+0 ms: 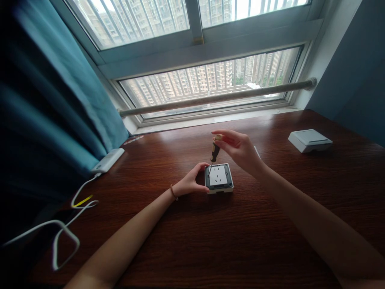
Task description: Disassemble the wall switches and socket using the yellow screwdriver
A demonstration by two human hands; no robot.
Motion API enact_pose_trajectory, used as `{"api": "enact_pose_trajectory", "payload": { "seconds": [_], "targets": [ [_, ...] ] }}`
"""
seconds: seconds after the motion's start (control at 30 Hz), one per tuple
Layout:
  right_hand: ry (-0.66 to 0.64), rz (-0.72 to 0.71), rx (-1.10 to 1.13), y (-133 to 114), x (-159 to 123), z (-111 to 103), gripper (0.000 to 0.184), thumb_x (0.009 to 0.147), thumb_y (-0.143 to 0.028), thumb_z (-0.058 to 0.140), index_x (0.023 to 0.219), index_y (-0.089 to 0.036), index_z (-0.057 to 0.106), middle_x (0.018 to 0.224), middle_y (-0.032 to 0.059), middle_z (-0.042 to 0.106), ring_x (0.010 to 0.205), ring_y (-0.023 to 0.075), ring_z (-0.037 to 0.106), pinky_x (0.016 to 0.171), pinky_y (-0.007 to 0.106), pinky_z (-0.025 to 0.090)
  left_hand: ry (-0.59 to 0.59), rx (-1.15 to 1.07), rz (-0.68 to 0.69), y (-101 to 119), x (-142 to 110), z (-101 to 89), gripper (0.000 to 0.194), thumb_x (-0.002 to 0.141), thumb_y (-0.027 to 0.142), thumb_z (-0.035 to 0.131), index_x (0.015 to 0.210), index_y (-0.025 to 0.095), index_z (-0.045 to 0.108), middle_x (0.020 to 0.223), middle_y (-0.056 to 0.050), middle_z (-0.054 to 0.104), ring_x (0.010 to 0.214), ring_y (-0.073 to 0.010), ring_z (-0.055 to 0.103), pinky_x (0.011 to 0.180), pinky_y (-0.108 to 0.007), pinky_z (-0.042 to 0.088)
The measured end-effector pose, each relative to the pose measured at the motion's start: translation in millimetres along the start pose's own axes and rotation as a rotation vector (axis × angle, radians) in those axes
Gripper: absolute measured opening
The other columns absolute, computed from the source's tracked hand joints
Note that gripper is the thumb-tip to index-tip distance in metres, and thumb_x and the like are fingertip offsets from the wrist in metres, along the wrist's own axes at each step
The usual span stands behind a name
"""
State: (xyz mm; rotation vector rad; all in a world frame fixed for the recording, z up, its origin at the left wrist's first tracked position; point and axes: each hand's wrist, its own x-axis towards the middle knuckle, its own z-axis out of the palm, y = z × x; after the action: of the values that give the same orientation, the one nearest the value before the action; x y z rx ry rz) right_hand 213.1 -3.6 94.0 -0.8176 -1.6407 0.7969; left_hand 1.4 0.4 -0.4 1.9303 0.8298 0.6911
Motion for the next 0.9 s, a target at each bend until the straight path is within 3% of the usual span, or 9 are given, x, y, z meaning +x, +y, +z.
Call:
{"api": "enact_pose_trajectory", "payload": {
  "seconds": [0.1, 0.3, 0.43, 0.5, 0.67, 0.8, 0.9],
  "targets": [
    [-0.088, 0.021, 0.124, -1, 1, 0, 0.024, 0.083, -0.027, 0.050, 0.105, -0.020, 0.054, 0.095, 0.0062, 0.064, 0.094, 0.0178, 0.059, 0.086, 0.037, 0.044, -0.003, 0.006, 0.003, 0, 0, -0.1, 0.078, 0.051, 0.034, 0.076, 0.118, 0.019, 0.039, 0.117, -0.010, 0.046, 0.108, -0.0243, 0.045, 0.094, -0.037, 0.034],
    [0.082, -0.032, -0.115, 6, 0, 5, 0.025, 0.073, -0.029, 0.062, 0.095, -0.020, 0.059, 0.091, 0.0035, 0.062, 0.082, 0.0174, 0.060, 0.077, 0.034, 0.048, 0.000, -0.008, 0.005, -1, 0, 0.4, 0.079, 0.051, 0.033, 0.076, 0.119, 0.018, 0.038, 0.119, -0.011, 0.046, 0.110, -0.0246, 0.044, 0.095, -0.038, 0.033],
    [-0.097, -0.039, 0.005, -2, -1, 3, 0.033, 0.078, -0.022, 0.054, 0.111, -0.023, 0.052, 0.103, 0.0042, 0.062, 0.096, 0.0176, 0.057, 0.086, 0.037, 0.045, 0.000, -0.032, 0.004, -1, 1, 0.9, 0.082, 0.051, 0.032, 0.077, 0.120, 0.019, 0.036, 0.121, -0.012, 0.044, 0.111, -0.0239, 0.043, 0.097, -0.039, 0.032],
    [-0.122, -0.056, -0.011, -5, -2, 3, 0.031, 0.078, -0.022, 0.054, 0.109, -0.023, 0.053, 0.107, 0.0046, 0.059, 0.102, 0.0182, 0.054, 0.089, 0.038, 0.043, -0.004, -0.033, 0.002, -1, 1, 0.8, 0.081, 0.051, 0.031, 0.077, 0.120, 0.019, 0.037, 0.121, -0.011, 0.044, 0.111, -0.0238, 0.044, 0.096, -0.039, 0.033],
    [0.101, -0.073, -0.203, -8, -5, 7, 0.020, 0.071, -0.027, 0.064, 0.090, -0.022, 0.062, 0.093, 0.0033, 0.060, 0.088, 0.0188, 0.057, 0.081, 0.039, 0.046, -0.001, -0.014, 0.008, -2, 1, 0.6, 0.081, 0.051, 0.032, 0.077, 0.120, 0.019, 0.038, 0.120, -0.011, 0.045, 0.110, -0.0240, 0.044, 0.095, -0.038, 0.034],
    [-0.059, -0.041, -0.022, -11, -5, 5, 0.028, 0.079, -0.021, 0.054, 0.107, -0.023, 0.056, 0.100, 0.0039, 0.063, 0.096, 0.0176, 0.057, 0.086, 0.038, 0.045, -0.006, -0.034, 0.002, -2, 1, 1.0, 0.081, 0.051, 0.031, 0.077, 0.120, 0.018, 0.037, 0.120, -0.011, 0.045, 0.110, -0.0233, 0.044, 0.096, -0.038, 0.033],
    [-0.060, -0.030, -0.040, -10, -4, 4, 0.025, 0.077, -0.023, 0.057, 0.102, -0.022, 0.059, 0.106, 0.0047, 0.060, 0.101, 0.0189, 0.054, 0.086, 0.038, 0.045, -0.015, -0.079, 0.013, -2, 1, 0.8, 0.082, 0.050, 0.029, 0.077, 0.121, 0.019, 0.037, 0.121, -0.011, 0.044, 0.111, -0.0231, 0.043, 0.097, -0.038, 0.032]
  ]
}}
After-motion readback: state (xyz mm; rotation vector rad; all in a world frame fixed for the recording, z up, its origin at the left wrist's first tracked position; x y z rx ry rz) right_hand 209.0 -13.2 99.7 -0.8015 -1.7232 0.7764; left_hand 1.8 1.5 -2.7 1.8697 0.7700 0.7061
